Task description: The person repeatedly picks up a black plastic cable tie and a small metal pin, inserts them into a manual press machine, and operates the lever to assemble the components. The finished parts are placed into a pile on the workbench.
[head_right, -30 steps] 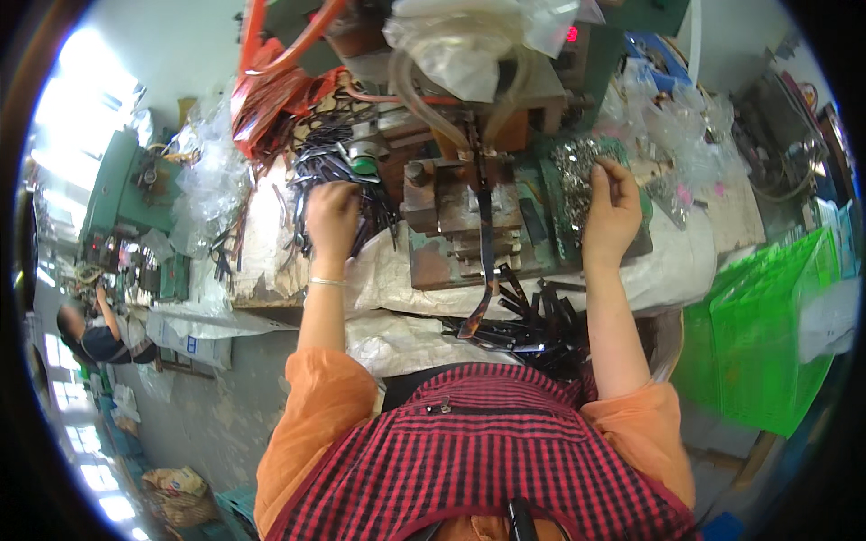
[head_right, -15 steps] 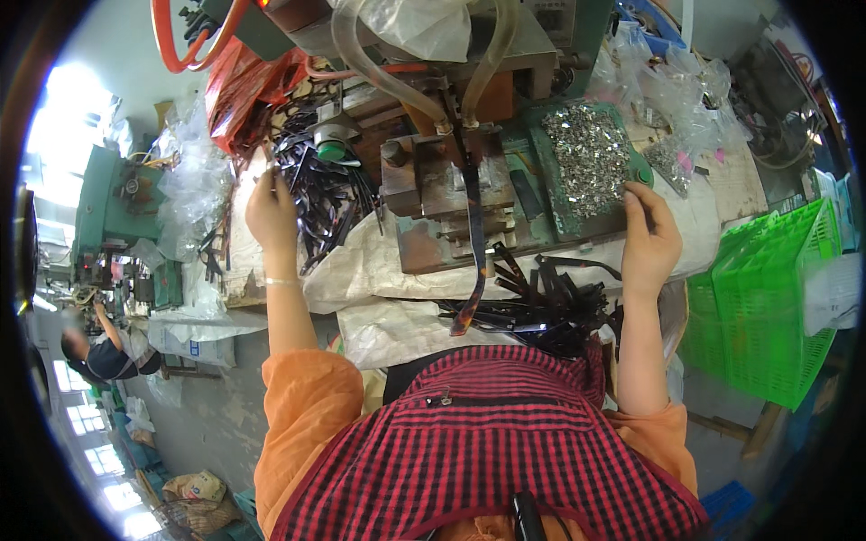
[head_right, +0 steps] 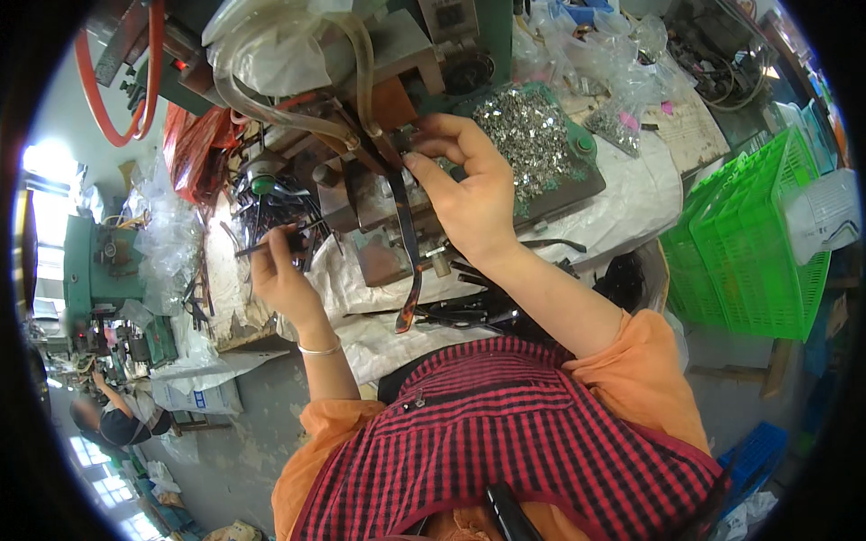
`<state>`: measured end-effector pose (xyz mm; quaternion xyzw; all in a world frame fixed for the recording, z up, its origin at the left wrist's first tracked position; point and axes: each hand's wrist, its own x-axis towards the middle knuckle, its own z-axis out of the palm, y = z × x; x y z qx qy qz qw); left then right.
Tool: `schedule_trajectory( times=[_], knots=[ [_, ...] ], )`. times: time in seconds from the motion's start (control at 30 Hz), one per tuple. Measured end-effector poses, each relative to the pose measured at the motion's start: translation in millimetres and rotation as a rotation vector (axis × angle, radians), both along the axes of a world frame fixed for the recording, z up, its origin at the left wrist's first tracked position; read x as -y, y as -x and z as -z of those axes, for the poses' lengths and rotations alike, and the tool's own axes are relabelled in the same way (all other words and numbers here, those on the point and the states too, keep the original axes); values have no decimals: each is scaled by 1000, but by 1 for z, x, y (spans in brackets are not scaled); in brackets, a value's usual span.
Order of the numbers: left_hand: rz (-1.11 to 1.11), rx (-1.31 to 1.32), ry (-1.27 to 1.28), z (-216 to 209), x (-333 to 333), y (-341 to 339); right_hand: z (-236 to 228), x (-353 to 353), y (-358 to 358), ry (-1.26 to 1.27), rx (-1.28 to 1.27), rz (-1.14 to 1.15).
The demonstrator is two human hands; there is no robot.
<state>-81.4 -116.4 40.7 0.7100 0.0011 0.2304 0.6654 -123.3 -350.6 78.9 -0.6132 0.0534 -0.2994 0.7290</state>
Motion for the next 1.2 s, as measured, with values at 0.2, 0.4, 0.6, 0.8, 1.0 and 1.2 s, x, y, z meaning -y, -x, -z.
schedule_trajectory(
  times=[0.2, 0.4, 0.6, 0.8, 1.0, 1.2],
  knots=[
    [222, 794, -53, -95, 34, 12, -16, -11, -2, -187, -25, -106],
    [441, 772, -505, -67, 57, 37, -48, -6, 36, 175, -43, -152],
    [479, 840, -605, -71, 76, 33, -56, 9, 34, -205, -95, -416],
    [356, 319, 159, -128, 62, 5, -69, 35, 23, -472, -191, -568],
    [369, 708, -42, -105, 40, 14, -35, 67, 19, 496, -154, -231],
    [506, 841, -647, -78, 58, 31, 60, 110, 29, 1249, -371, 498]
  ],
)
